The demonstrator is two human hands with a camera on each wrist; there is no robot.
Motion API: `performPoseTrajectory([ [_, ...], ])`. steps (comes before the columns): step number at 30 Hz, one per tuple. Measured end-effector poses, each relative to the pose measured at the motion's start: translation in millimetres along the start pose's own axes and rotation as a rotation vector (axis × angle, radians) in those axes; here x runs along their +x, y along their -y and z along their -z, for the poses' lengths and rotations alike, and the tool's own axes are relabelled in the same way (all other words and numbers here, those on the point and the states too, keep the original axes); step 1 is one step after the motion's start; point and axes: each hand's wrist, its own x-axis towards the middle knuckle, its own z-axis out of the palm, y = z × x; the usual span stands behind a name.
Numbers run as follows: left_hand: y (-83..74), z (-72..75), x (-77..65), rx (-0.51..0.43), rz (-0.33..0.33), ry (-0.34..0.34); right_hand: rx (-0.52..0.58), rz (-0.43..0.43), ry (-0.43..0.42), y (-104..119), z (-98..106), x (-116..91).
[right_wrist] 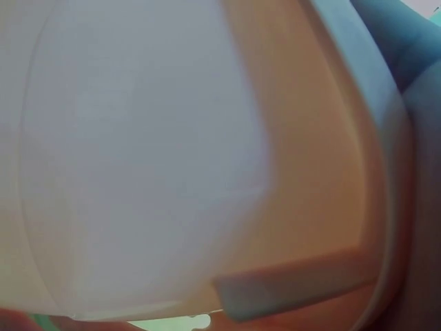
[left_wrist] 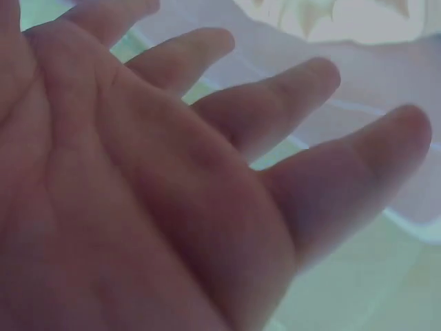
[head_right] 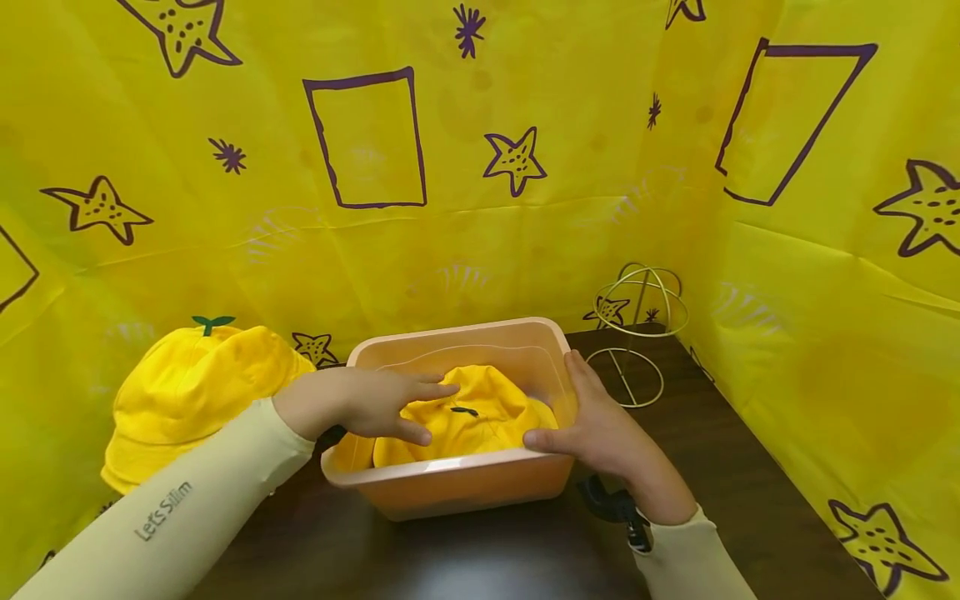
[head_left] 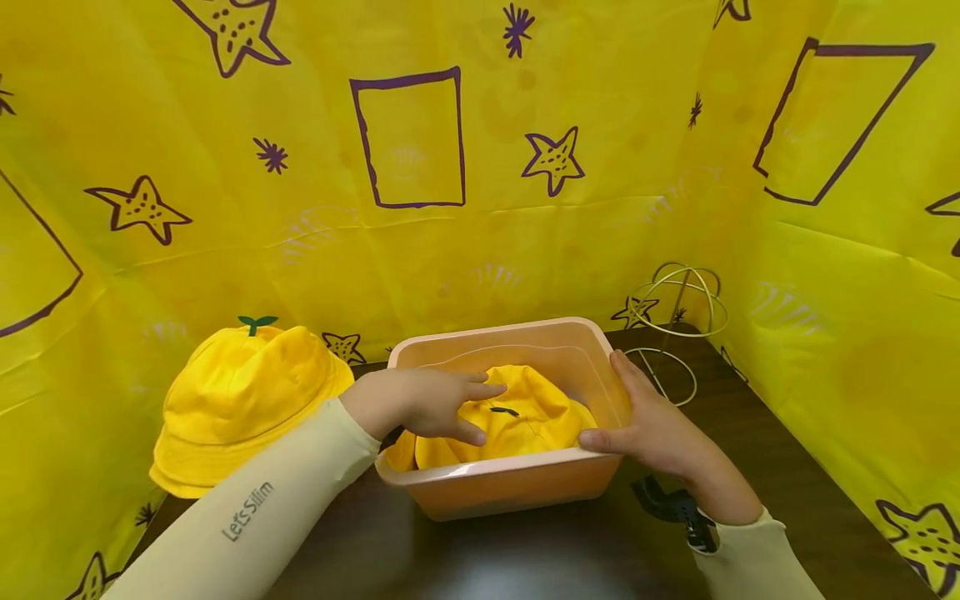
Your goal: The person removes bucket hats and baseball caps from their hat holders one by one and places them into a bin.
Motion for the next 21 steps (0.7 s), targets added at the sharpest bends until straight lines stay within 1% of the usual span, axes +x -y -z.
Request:
performPoseTrajectory([
  [2, 4.5, 1.5, -9.4, 0.002, 0.000, -0.028, 0.000, 0.005, -0.001, 0.6, 0.2, -0.4],
  [5, 10.9, 3.2, -24.7, 0.006, -0.026, -0.087, 0.001, 0.014, -0.001, 2.8, 0.7, -0.9],
  [9, 16.2, 2.9, -48.2, 0.035, -0.029, -0.200, 0.000, 0.023, -0.001, 4.5, 0.9, -1.9],
  [15, 25.3, -1.7, -83.3, 0.018, 0.041, -0.315, -0.011, 0.035, -0.006, 3.7, -0.1, -2.7],
  [18, 35.3, -2.0, -99.9, 0.003, 0.069, -0.372, -0.015, 0.036, -0.008, 4.3, -0.1, -2.9],
  [21, 49.3, -0.6, -114.6, -0.004, 0.106, -0.414, -0.012, 0.031, -0.006, 4.5, -0.5, -3.2],
])
